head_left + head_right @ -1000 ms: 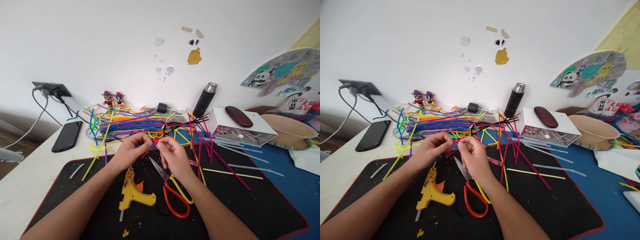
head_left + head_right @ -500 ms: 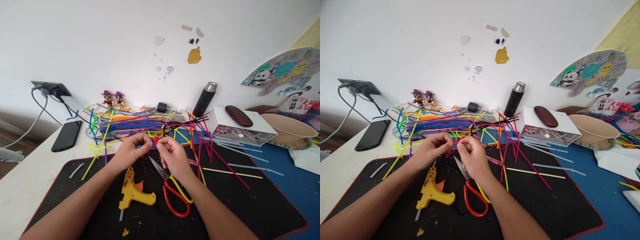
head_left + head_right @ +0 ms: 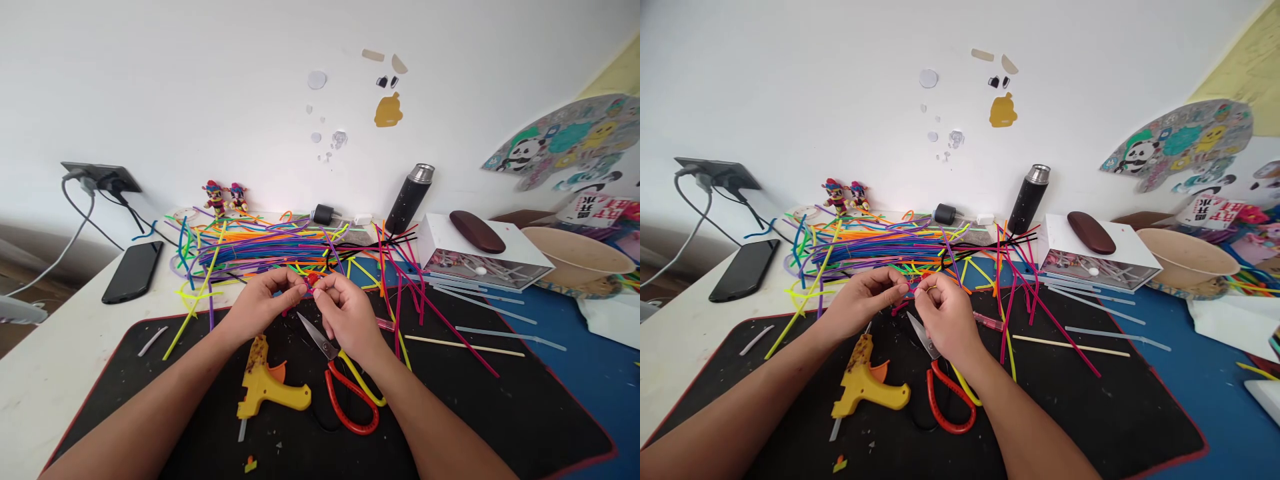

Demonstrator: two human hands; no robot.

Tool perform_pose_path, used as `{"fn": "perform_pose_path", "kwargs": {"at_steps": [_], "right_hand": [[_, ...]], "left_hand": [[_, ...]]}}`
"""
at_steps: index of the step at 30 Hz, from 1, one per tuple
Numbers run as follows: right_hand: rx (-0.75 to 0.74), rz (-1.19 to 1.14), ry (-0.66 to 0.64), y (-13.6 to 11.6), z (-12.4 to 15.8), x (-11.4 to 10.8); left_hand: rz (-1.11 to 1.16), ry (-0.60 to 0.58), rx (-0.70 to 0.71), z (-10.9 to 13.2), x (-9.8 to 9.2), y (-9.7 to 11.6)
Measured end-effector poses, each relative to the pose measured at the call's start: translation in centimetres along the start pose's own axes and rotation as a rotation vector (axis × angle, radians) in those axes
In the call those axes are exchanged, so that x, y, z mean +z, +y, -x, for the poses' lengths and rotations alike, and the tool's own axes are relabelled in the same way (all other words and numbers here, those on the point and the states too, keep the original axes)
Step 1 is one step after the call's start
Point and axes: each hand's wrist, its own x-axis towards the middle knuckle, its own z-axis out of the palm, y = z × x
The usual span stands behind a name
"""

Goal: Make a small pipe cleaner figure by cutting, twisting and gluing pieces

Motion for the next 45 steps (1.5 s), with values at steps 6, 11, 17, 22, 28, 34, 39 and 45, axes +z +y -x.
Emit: {"fn": "perform_pose_path", "kwargs": {"at_steps": [6, 11, 17, 22, 28, 34, 39, 45], "right_hand": [[-0.013, 0.088, -0.015, -0.1, 0.13, -0.13], [-0.064, 0.208, -0.011, -0.02, 0.1, -0.14], [-0.032, 0.1, -0.007, 0.19, 0.11, 0.0], [-0.013, 0.014, -0.035, 0.52, 0.08, -0.03], [0.0, -0.007, -0.031, 0.28, 0.06, 0.09], [0.002, -0.049, 0.002, 0.05, 0.1, 0.05], [0.008, -0.062, -0.007, -0.12, 0.04, 0.02], [-0.005, -0.078, -0.028, -0.13, -0.05, 0.03]], "left_hand": [[0.006, -0.007, 0.016, 0.13, -0.11, 0.13], [-0.099, 0.011, 0.06, 0.35, -0.2, 0.71], [0.001, 0.031, 0.025, 0.15, -0.17, 0.38], [0.117, 0.045, 0.007, -0.03, 0.02, 0.43], [0.168, 0.042, -0.012, 0.04, 0.09, 0.42], [0.176, -0.006, -0.029, 0.03, 0.13, 0.54], [0.187, -0.021, -0.024, 0.05, 0.21, 0.4], [0.174, -0.005, -0.021, -0.03, 0.19, 0.15]]}}
